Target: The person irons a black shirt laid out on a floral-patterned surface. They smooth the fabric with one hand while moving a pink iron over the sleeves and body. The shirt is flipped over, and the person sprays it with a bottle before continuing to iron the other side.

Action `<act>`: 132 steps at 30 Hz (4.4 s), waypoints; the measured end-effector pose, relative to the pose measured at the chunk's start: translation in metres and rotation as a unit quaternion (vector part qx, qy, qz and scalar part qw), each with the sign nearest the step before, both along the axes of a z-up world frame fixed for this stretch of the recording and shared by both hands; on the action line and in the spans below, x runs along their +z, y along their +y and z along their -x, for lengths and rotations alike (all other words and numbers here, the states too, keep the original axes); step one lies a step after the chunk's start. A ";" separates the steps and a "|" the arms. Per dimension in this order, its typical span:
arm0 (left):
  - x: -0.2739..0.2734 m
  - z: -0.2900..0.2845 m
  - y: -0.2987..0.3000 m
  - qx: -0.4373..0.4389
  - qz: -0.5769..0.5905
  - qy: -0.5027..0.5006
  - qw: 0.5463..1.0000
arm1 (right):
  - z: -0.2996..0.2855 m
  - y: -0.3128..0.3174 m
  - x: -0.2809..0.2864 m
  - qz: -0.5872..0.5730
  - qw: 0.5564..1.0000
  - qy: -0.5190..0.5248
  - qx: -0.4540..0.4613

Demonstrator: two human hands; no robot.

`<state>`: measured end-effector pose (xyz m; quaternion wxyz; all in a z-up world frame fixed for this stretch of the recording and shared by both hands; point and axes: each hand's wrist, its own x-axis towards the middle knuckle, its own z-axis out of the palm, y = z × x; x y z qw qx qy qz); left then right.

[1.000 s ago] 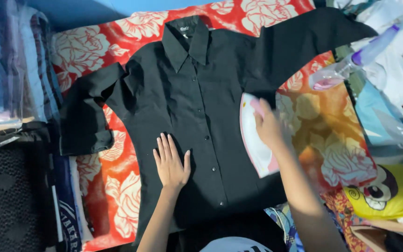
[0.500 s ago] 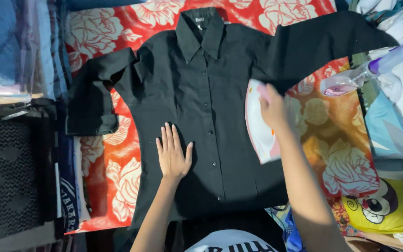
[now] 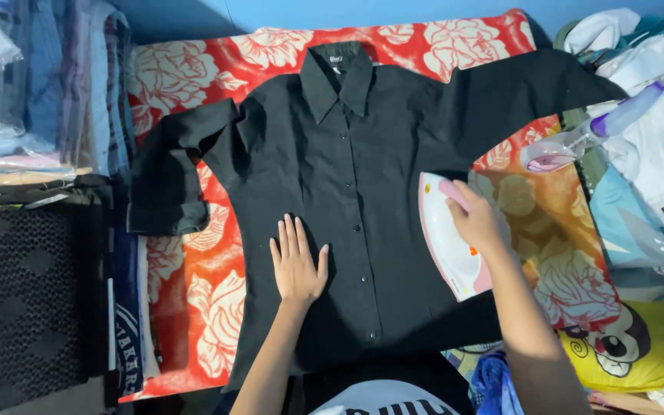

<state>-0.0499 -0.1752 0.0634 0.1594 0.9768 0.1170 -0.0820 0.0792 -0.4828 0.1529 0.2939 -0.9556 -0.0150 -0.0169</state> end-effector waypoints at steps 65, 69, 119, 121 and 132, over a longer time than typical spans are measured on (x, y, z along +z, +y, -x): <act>-0.023 -0.025 0.044 -0.017 0.039 -0.189 0.981 | -0.010 0.090 0.003 -0.005 0.975 -0.115 0.192; -0.025 -0.015 0.069 0.009 0.002 -0.130 0.992 | -0.020 0.118 0.019 -0.013 0.955 -0.126 0.269; -0.018 -0.016 0.066 0.030 0.010 -0.071 0.997 | 0.045 0.057 0.016 0.014 0.972 0.022 0.233; -0.017 -0.017 0.068 0.029 0.012 -0.079 0.996 | 0.047 0.058 0.019 0.114 0.967 0.081 0.213; -0.015 -0.018 0.067 0.038 0.006 -0.093 0.995 | -0.063 0.066 -0.007 -0.001 0.986 -0.025 0.163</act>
